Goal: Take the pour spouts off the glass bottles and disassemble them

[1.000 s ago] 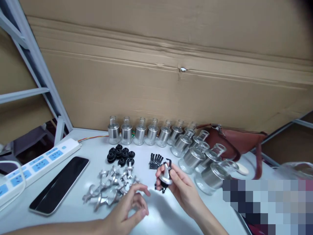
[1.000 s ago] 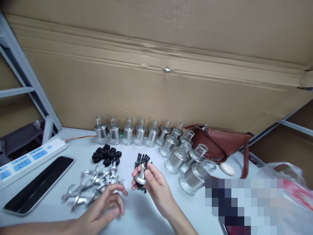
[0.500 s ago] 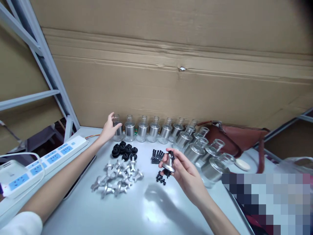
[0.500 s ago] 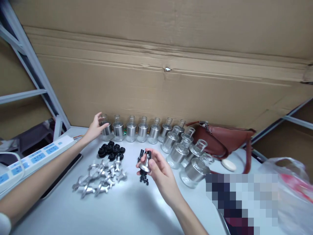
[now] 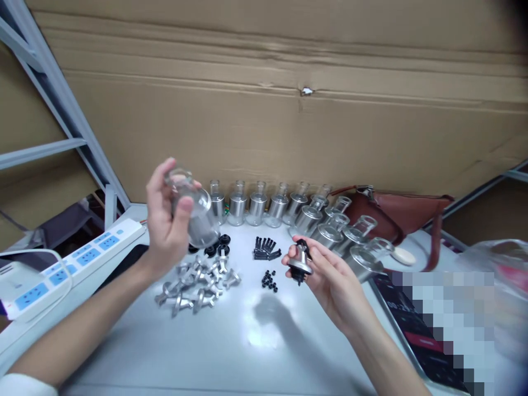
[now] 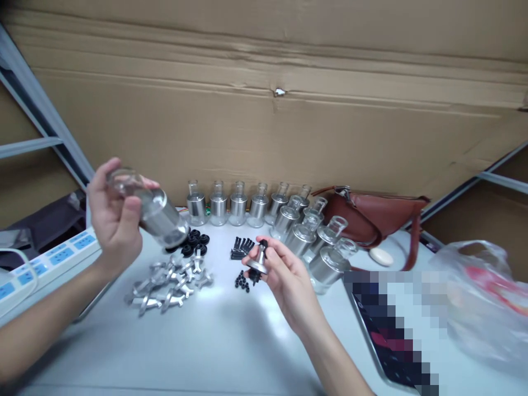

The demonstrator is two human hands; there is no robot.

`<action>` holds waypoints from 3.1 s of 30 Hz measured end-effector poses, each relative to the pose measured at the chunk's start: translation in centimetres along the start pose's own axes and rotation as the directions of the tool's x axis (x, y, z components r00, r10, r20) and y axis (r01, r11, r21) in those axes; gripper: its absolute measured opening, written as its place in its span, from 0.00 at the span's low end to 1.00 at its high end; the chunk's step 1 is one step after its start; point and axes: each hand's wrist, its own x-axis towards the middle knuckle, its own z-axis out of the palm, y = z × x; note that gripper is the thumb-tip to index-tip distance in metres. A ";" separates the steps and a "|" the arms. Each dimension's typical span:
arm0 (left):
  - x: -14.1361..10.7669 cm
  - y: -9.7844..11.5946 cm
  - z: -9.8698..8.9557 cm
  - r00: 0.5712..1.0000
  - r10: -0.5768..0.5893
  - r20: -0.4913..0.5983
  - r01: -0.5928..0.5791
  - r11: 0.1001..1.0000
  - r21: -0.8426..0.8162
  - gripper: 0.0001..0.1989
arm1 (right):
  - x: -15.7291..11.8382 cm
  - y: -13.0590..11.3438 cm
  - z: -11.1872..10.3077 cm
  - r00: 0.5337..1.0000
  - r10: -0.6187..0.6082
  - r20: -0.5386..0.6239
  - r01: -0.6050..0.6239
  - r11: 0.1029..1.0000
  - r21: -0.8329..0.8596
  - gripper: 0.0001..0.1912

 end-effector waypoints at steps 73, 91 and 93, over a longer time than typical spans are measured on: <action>1.3 2.2 -1.3 0.986 -0.144 0.086 0.163 0.946 -0.282 0.12 | 0.3 3.1 -0.3 0.710 -0.650 0.271 0.683 0.543 -0.488 0.20; -1.2 -19.6 -3.0 0.977 -0.201 0.066 0.171 0.936 0.307 0.23 | 3.8 4.2 -1.8 0.810 -0.493 0.316 0.554 0.472 -0.685 0.15; -1.2 -20.1 -2.7 0.975 -0.208 0.073 0.174 0.928 0.329 0.25 | 3.9 4.4 -1.8 0.816 -0.484 0.316 0.548 0.472 -0.691 0.15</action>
